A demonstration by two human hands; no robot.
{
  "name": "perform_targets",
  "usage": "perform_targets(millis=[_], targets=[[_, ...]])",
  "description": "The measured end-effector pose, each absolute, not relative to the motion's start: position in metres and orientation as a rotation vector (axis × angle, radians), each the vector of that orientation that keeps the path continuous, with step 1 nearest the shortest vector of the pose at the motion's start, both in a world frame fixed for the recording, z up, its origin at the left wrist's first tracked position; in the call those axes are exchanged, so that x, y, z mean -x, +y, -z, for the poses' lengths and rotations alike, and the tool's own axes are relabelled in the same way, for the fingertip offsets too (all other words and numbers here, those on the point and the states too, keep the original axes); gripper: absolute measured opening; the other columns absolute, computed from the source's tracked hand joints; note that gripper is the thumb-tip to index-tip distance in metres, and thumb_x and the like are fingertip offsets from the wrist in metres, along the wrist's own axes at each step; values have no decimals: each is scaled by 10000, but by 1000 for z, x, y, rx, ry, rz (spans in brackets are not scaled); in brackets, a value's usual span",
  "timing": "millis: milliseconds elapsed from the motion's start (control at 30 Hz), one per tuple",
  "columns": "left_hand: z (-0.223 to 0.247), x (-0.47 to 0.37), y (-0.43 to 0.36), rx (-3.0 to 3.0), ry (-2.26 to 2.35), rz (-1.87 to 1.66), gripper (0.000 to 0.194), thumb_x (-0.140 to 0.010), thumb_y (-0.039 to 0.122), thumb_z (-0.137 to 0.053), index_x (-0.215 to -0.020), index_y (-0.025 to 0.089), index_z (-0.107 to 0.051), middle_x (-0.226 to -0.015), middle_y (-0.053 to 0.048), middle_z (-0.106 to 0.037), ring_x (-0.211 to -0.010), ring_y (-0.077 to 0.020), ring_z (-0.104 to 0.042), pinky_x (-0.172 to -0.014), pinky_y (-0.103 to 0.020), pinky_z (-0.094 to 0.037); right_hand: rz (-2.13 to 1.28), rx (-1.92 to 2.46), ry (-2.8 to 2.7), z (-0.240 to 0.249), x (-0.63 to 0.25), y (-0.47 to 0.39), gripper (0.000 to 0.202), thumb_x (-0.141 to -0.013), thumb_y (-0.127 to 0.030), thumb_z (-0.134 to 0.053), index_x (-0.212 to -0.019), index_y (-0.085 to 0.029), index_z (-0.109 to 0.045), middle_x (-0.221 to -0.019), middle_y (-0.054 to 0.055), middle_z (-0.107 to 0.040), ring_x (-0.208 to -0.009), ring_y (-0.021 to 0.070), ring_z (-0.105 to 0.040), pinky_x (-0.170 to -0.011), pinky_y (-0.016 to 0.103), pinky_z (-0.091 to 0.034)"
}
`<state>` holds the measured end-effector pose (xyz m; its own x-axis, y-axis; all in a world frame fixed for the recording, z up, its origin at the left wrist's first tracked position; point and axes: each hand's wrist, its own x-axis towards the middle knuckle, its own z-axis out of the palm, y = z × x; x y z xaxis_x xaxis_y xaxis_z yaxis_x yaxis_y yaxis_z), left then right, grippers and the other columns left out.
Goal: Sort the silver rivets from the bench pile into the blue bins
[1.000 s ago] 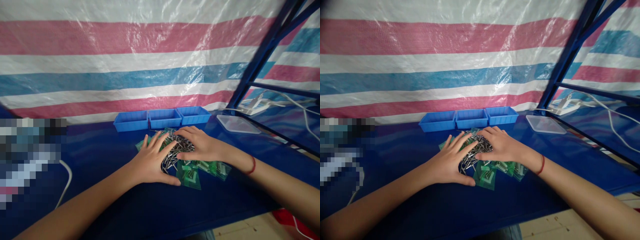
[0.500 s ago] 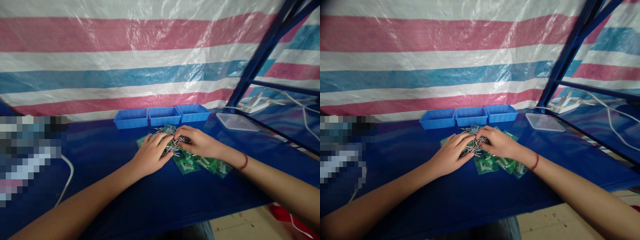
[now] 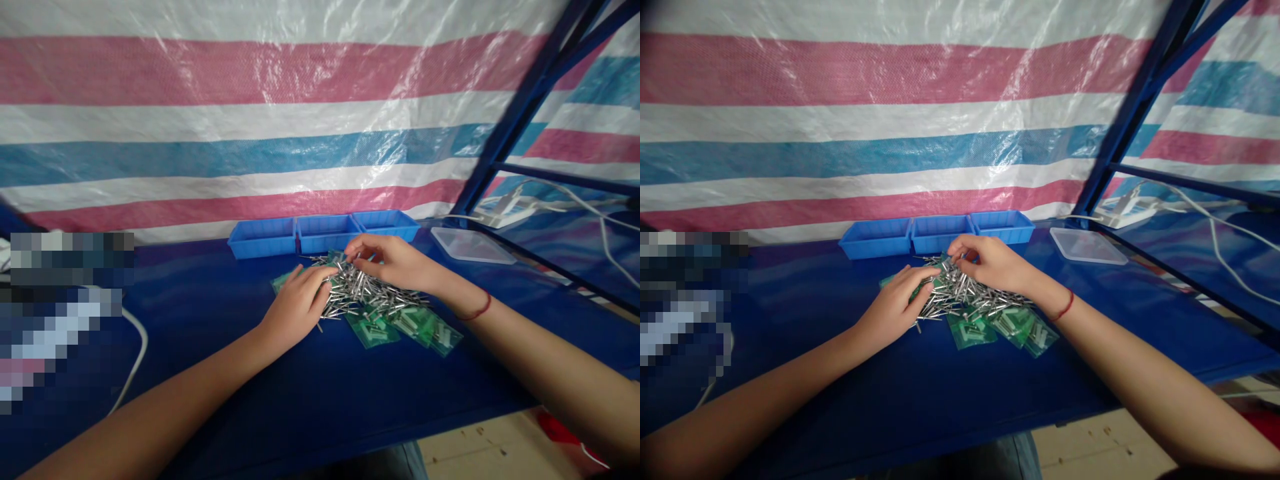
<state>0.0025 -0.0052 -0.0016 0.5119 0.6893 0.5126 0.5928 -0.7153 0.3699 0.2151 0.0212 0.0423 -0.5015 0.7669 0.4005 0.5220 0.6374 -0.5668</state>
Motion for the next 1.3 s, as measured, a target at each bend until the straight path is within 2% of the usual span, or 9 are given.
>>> perform_targets(millis=[167, 333, 433, 533, 600, 800, 967, 1067, 1300], targets=[[2, -2, -4, -2532, 1063, -1104, 152, -906, 196, -450, -997, 197, -572, -986, -44, -607, -972, -164, -579, -890, -338, -460, -513, 1074, -2259, -37, -220, 24, 169, -788, -126, -486, -843, -182, -636, -777, -2, -656, -675, 124, -595, -595, 272, -468], [1, -3, -5, -2597, 1057, -1097, 164, -895, 230, -469, -1002, 201, -590, -1008, -60, -581, -972, -182, -567, -877, -361, -461, -447, 1165, -2395, -40, -227, 21, 198, -775, -129, -498, -890, -165, -655, -859, 36, -671, -754, 148, -601, -631, 281, -453], [-3, -2, -10, -2722, 1067, -1000, 295, -865, 346, -513, -1121, 206, -557, -1127, -93, -551, -1069, -231, -523, -960, -446, -400, -366, 1192, -2373, -45, -230, 16, 200, -778, -146, -510, -926, -151, -645, -896, 56, -658, -767, 150, -589, -641, 279, -446], [-6, 1, -14, -2877, 1077, -792, 592, -762, 549, -579, -1253, 234, -478, -1300, -123, -459, -1227, -329, -391, -1031, -606, -237, -413, 1177, -2412, -48, -232, 9, 170, -789, -178, -528, -920, -151, -634, -796, 32, -637, -676, 127, -563, -608, 267, -437], [-5, 2, -15, -2919, 1070, -653, 717, -721, 631, -570, -1310, 249, -422, -1379, -134, -388, -1283, -367, -312, -1024, -655, -194, -510, 1135, -2484, -49, -233, 7, 158, -801, -205, -537, -921, -156, -627, -721, 7, -612, -616, 110, -544, -575, 252, -427], [-7, 6, -13, -2878, 1089, -558, 627, -830, 498, -509, -1380, 260, -323, -1422, -120, -337, -1306, -325, -304, -1052, -588, -234, -493, 1013, -2514, -49, -235, 3, 148, -790, -151, -534, -898, -158, -636, -755, 7, -628, -622, 95, -536, -591, 240, -426], [-9, 17, -13, -2757, 1346, -445, 880, -683, 711, -534, -1417, 330, -231, -1488, -122, -215, -1337, -466, -143, -970, -745, -103, -567, 945, -2615, -54, -230, -9, 157, -752, -230, -620, -886, -166, -669, -762, 8, -623, -650, 106, -543, -603, 245, -429], [-5, 21, -14, -2616, 1425, -353, 947, -640, 758, -523, -1428, 365, -173, -1504, -126, -169, -1323, -517, -106, -926, -776, -123, -533, 959, -2695, -54, -225, -13, 227, -731, -285, -657, -925, -169, -677, -795, 19, -627, -680, 121, -547, -627, 263, -421], [5, 11, -15, -2509, 1424, -563, 881, -720, 682, -519, -1433, 309, -160, -1479, -146, -208, -1342, -450, -143, -995, -702, -149, -480, 995, -2742, -50, -219, -12, 197, -767, -210, -603, -943, -143, -660, -849, 50, -636, -733, 138, -555, -676, 279, -408]])
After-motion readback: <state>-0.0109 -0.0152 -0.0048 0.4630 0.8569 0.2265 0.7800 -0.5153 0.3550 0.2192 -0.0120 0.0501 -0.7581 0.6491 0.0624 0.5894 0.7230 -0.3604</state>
